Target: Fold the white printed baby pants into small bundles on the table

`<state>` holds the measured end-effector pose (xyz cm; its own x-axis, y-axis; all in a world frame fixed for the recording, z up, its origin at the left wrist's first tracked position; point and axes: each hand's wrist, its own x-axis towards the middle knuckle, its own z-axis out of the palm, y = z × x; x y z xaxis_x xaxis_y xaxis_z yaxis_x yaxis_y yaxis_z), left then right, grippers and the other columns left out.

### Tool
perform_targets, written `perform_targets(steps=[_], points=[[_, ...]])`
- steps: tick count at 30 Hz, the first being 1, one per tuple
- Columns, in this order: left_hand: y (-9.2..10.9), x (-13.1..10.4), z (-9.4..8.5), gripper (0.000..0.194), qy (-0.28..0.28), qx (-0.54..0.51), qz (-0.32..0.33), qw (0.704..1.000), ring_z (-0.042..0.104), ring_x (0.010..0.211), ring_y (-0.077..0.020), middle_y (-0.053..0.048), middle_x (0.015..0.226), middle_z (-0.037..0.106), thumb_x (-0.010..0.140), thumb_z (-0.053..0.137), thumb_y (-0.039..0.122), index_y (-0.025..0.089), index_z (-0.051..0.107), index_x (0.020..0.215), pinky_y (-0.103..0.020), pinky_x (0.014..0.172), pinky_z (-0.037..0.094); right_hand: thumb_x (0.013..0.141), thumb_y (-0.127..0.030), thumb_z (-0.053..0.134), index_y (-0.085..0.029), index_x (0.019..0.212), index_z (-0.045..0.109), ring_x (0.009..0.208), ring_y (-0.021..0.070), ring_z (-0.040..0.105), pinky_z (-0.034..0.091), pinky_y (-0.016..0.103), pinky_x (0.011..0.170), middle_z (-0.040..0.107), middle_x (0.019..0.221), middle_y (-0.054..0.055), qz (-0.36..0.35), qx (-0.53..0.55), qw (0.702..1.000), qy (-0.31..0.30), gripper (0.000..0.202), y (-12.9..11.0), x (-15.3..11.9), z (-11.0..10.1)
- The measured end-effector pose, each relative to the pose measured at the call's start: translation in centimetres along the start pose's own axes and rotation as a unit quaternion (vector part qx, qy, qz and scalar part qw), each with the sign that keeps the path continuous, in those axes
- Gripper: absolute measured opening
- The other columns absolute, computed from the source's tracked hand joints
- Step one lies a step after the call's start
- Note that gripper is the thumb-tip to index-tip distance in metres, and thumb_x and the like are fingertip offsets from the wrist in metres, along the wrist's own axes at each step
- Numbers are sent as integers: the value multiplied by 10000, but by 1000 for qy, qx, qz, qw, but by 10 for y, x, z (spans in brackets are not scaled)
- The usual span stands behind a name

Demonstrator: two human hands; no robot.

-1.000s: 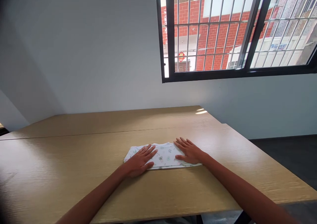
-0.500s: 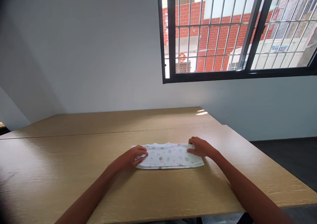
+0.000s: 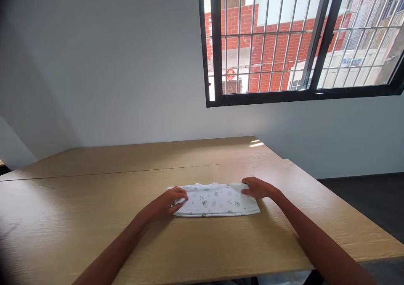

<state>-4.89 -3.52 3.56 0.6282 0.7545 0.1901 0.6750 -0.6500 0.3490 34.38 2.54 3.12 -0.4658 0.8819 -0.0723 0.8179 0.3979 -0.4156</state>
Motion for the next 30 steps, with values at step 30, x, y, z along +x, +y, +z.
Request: perform_targets(steps=[30], points=[[31, 2, 6, 354, -86, -505, -61, 857, 601, 988, -211, -85, 1010, 655, 858, 597, 459, 142, 660, 1003, -357, 945, 462, 782, -476, 645, -233, 1028, 501, 753, 195, 600, 501, 286, 597, 580, 852, 29, -21, 495, 868, 9, 375, -56, -9, -37]])
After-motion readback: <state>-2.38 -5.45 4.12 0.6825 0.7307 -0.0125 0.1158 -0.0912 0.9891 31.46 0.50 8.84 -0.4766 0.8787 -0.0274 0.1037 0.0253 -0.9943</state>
